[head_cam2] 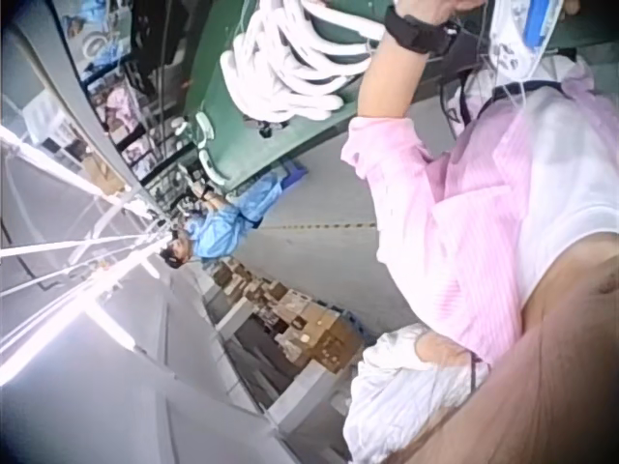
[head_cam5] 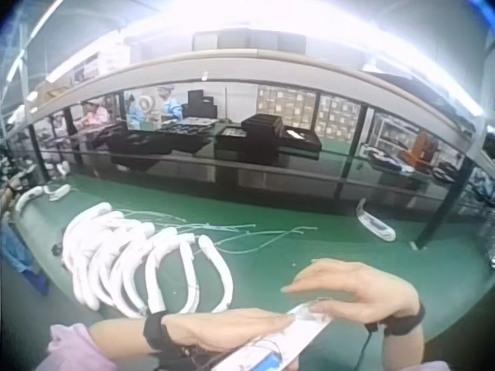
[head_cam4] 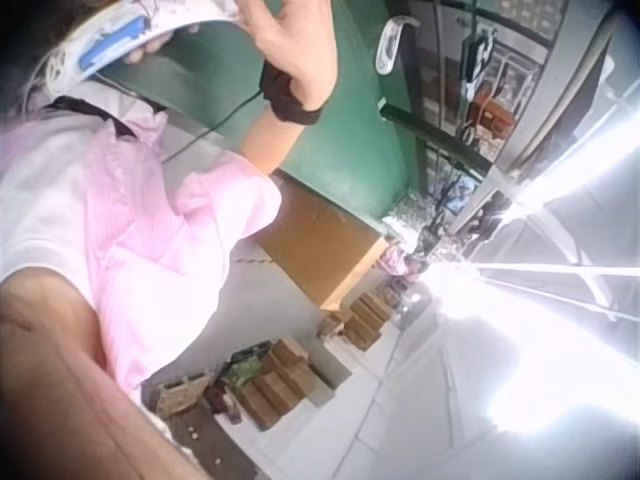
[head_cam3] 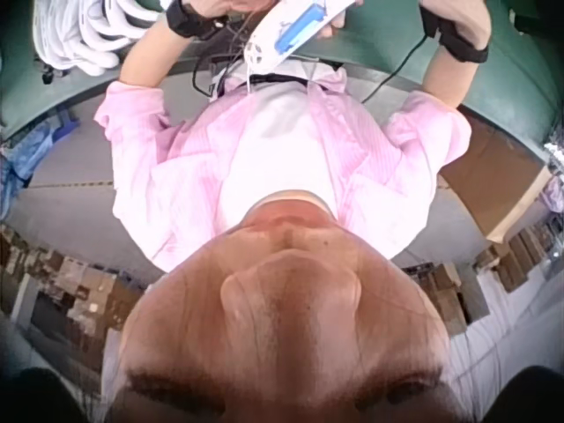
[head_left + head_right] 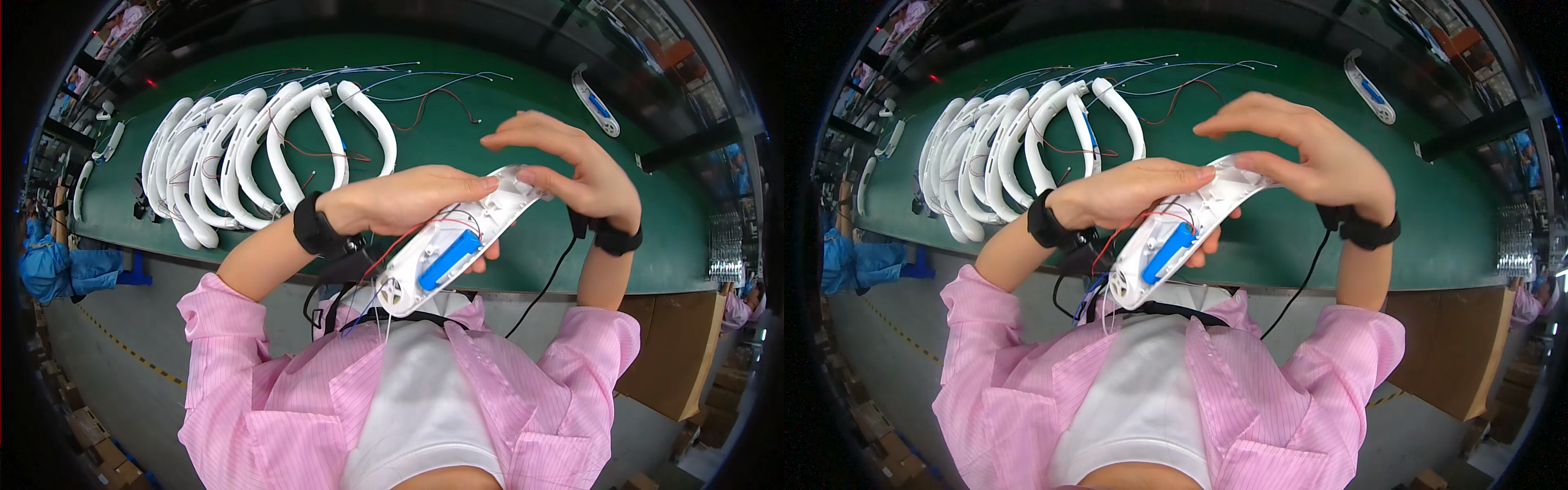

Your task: The worker is assembling and wiring white curved plastic components, using tweezers to guide thin wires into position.

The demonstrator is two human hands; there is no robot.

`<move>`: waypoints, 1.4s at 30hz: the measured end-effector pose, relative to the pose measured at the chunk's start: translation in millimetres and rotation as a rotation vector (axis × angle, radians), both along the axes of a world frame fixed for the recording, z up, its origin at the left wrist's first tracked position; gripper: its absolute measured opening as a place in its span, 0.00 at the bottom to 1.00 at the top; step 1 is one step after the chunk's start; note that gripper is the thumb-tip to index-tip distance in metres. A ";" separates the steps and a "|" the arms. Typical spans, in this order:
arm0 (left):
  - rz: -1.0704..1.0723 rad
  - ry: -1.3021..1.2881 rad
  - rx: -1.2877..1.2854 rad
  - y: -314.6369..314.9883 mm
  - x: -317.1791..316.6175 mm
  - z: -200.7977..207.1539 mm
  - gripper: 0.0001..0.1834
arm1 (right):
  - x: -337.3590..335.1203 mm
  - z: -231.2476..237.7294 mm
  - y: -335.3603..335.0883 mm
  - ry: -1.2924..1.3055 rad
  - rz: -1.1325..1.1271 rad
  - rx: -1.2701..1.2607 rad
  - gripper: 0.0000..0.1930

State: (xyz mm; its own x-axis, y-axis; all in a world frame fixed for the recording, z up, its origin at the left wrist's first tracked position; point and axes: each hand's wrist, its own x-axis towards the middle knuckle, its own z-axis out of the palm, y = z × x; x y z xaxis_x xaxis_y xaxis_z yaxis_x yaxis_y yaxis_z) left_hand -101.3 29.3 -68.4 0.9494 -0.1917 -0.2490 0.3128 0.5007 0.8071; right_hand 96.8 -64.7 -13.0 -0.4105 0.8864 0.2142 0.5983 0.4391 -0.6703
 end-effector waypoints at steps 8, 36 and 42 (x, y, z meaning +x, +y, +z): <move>0.346 0.048 -0.335 -13.0 -7.8 -3.3 0.29 | -67.6 -15.9 -17.1 -0.279 0.076 0.328 0.14; 0.567 -0.270 -0.108 -56.6 -15.6 -36.6 0.32 | -43.4 -37.7 -48.1 1.396 -0.549 0.195 0.13; 0.858 -0.342 0.002 -50.8 -18.0 -37.5 0.30 | -87.9 -56.8 -61.7 0.495 -0.786 0.473 0.07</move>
